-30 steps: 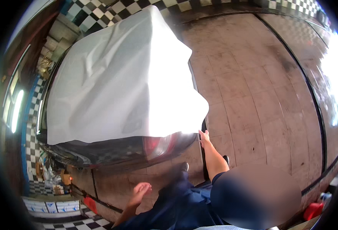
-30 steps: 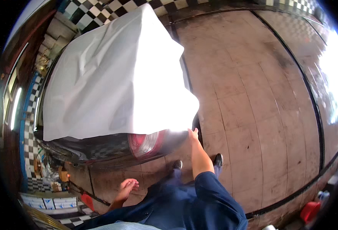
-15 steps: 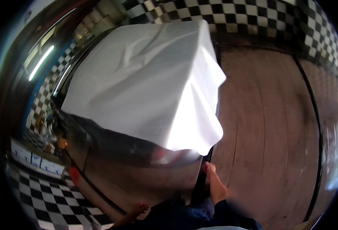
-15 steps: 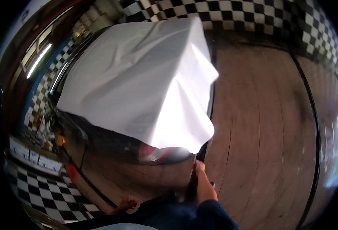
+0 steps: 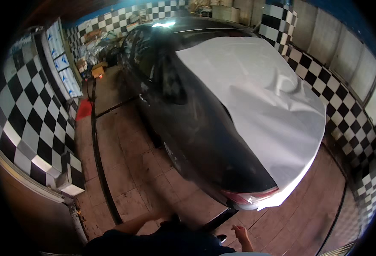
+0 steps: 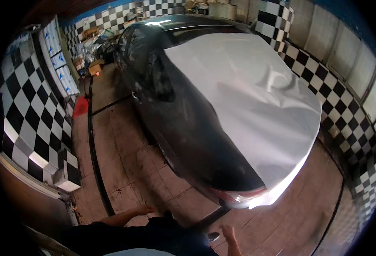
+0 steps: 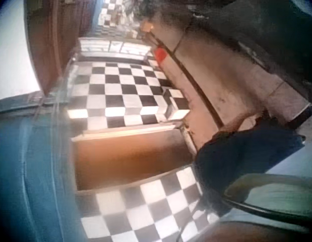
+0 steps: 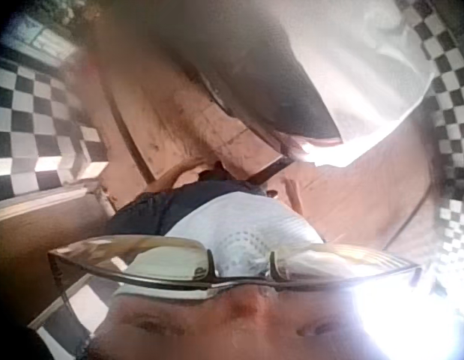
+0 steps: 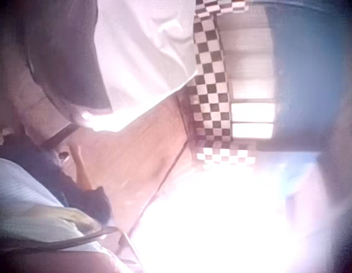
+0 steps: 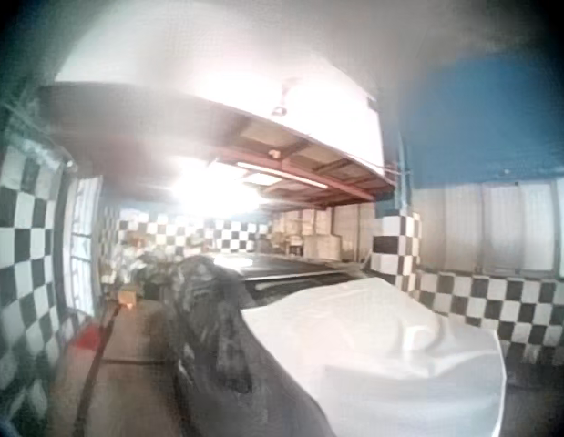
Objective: The person applies a large sheet of protective film to the rear window of a car. They spray the window with a liquid from a bottle, position the film, and smooth it out with their hands to remove air bubbles and ensure adhesion.
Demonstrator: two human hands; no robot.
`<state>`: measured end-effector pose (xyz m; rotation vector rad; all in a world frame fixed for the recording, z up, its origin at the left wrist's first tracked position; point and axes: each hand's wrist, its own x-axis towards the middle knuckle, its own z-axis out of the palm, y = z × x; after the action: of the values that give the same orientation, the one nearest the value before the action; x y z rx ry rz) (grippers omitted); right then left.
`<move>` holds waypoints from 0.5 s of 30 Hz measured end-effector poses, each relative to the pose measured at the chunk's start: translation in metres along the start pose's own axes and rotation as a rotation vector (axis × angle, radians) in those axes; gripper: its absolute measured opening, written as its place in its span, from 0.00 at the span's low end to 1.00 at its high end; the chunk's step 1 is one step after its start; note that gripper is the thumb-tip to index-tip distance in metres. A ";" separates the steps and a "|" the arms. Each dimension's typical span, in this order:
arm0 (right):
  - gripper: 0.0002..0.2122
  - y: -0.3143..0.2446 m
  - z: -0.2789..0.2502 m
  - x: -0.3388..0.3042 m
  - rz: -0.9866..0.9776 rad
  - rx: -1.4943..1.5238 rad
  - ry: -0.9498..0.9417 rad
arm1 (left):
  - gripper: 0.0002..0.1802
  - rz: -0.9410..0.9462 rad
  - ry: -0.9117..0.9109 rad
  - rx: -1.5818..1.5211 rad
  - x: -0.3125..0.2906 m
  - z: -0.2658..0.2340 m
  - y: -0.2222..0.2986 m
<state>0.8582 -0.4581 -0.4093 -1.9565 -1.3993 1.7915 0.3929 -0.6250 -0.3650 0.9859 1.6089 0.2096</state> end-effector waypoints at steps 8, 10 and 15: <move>0.16 -0.230 0.166 0.026 -0.677 -0.538 -0.016 | 0.19 0.191 0.253 -0.219 0.077 -0.107 -0.062; 0.17 -0.266 0.200 0.028 -0.786 -0.466 -0.069 | 0.18 0.370 0.318 -0.342 0.134 -0.088 -0.146; 0.18 -0.321 0.272 0.088 -0.721 -0.563 -0.118 | 0.21 0.156 0.412 -0.182 0.084 -0.110 -0.176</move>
<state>0.4494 -0.3448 -0.3399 -1.2246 -2.4378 1.2636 0.2156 -0.6377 -0.5004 0.9679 1.8439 0.6913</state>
